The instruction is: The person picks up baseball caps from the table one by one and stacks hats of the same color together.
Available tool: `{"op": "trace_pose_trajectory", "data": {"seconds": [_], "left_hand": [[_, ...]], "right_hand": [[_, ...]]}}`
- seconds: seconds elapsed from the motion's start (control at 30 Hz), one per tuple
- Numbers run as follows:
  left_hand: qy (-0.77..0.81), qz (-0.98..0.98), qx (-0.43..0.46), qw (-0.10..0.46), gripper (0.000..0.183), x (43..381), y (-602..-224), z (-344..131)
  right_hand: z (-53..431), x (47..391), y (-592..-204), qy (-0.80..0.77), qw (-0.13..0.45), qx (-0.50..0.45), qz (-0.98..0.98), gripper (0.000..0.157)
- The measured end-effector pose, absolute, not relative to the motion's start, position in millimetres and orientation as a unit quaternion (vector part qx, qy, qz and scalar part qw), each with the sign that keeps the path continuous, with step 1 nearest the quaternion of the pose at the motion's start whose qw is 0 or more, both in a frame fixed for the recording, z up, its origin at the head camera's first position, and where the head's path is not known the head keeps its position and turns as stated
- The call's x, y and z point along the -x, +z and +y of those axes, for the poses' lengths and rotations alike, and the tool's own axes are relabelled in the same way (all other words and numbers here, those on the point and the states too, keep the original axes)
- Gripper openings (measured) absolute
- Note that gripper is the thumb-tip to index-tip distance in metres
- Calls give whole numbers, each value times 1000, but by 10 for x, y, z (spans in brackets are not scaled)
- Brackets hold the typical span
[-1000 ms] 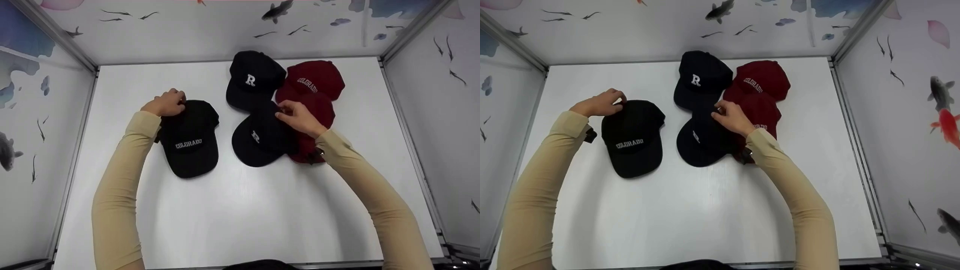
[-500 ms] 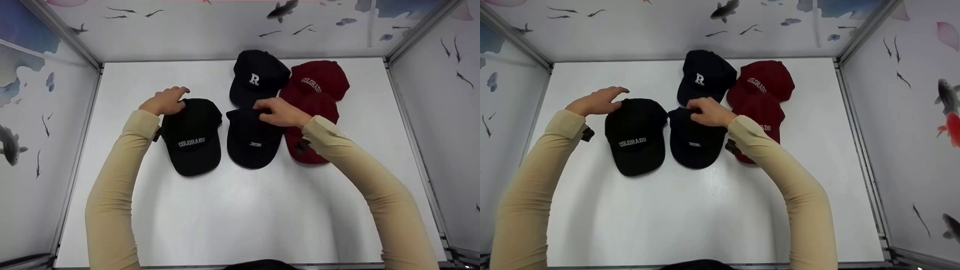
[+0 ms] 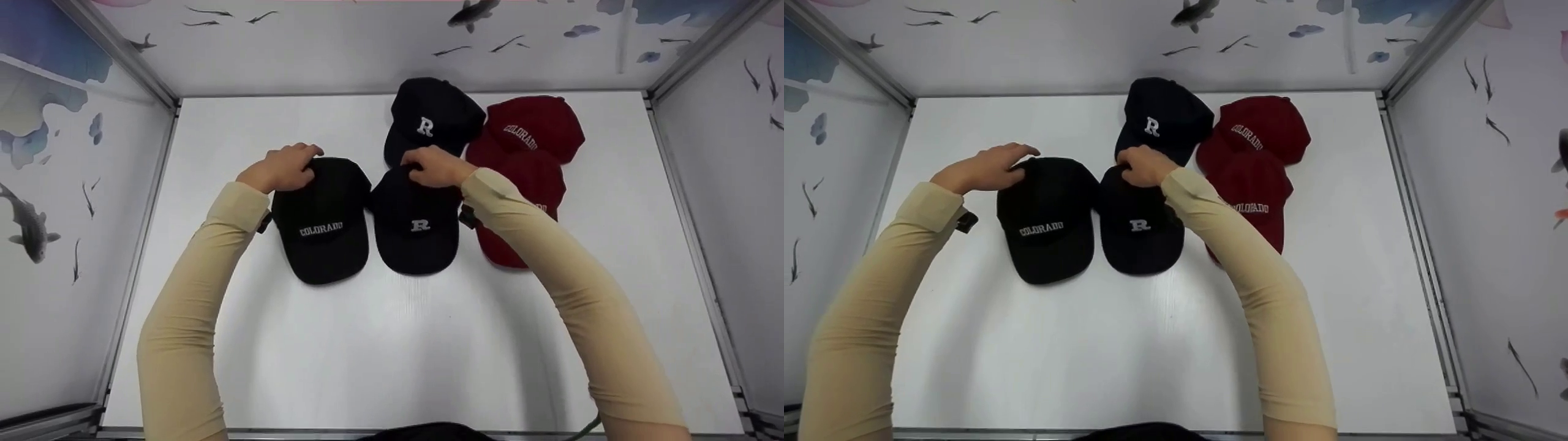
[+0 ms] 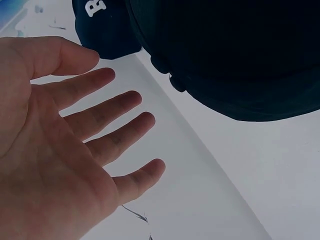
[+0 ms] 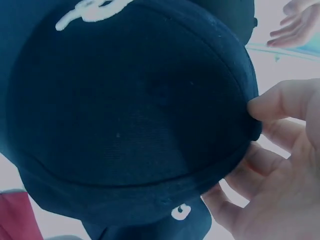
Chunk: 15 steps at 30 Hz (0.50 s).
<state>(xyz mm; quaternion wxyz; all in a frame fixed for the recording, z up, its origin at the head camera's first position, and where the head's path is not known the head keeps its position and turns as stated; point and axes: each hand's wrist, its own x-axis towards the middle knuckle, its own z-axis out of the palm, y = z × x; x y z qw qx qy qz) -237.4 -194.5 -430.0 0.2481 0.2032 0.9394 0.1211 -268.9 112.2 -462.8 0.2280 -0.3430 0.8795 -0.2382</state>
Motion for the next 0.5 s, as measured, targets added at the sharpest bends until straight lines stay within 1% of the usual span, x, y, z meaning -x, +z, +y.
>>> {"op": "trace_pose_trajectory", "data": {"seconds": [0.17,0.33,0.5], "left_hand": [[120,940,-209,242,47,2367,-4321,-1915],[119,940,-210,242,44,2374,-4354,-1901],[121,939,-213,240,44,2372,-4372,-1880]], "right_hand": [[1143,2807,-4761,-223,236,323,889,31],[1172,2843,-4889,-243,250,303,887,32],[1173,2853,-4903,-255,246,302,885,32]]}}
